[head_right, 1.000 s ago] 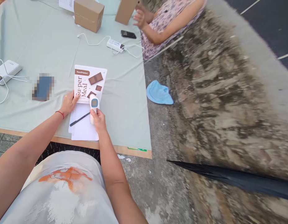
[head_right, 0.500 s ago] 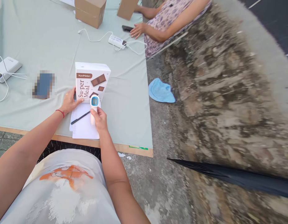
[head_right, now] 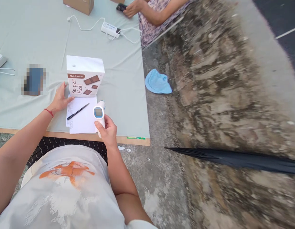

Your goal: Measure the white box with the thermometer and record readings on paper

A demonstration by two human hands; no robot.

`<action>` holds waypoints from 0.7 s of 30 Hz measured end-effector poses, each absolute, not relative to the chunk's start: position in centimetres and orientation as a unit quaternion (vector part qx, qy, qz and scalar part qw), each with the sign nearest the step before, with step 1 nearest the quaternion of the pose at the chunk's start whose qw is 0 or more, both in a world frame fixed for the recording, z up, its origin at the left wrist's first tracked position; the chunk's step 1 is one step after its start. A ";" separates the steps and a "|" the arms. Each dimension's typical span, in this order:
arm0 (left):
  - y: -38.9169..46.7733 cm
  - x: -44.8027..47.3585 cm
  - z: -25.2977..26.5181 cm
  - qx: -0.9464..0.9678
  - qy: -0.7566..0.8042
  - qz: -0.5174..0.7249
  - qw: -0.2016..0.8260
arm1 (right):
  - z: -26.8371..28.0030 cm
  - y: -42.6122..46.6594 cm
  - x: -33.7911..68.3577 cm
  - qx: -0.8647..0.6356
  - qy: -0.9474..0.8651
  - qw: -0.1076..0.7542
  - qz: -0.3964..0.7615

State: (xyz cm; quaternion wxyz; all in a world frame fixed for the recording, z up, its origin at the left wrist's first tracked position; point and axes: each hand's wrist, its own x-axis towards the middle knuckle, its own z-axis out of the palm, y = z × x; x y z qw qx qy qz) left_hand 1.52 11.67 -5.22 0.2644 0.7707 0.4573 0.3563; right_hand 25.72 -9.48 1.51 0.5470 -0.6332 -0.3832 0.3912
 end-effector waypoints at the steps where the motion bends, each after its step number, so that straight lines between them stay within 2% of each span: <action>1: 10.5 0.7 -4.9 0.777 0.469 0.329 0.262 | 1.0 -9.6 26.2 -0.645 -0.398 0.536 0.371; 4: 5.6 -1.7 -3.9 0.796 0.484 0.286 0.225 | -1.1 -9.5 28.2 -0.704 -0.462 0.461 0.280; 10: -3.3 -3.3 -3.0 0.820 0.476 0.297 0.115 | -4.4 -8.3 31.5 -0.774 -0.568 0.242 0.141; 12: -4.3 -3.1 -2.9 0.810 0.485 0.311 0.105 | -3.9 -7.8 31.2 -0.767 -0.593 0.225 0.097; 15: -4.4 -2.8 -2.9 0.797 0.489 0.341 0.097 | -2.5 -6.6 29.0 -0.716 -0.648 0.253 0.060; 18: -4.2 -2.7 -2.7 0.800 0.486 0.338 0.098 | -1.5 -4.3 25.6 -0.644 -0.717 0.251 0.091; 21: -4.3 -2.7 -2.5 0.810 0.487 0.309 0.110 | -1.6 -1.8 23.3 -0.634 -0.735 0.208 0.116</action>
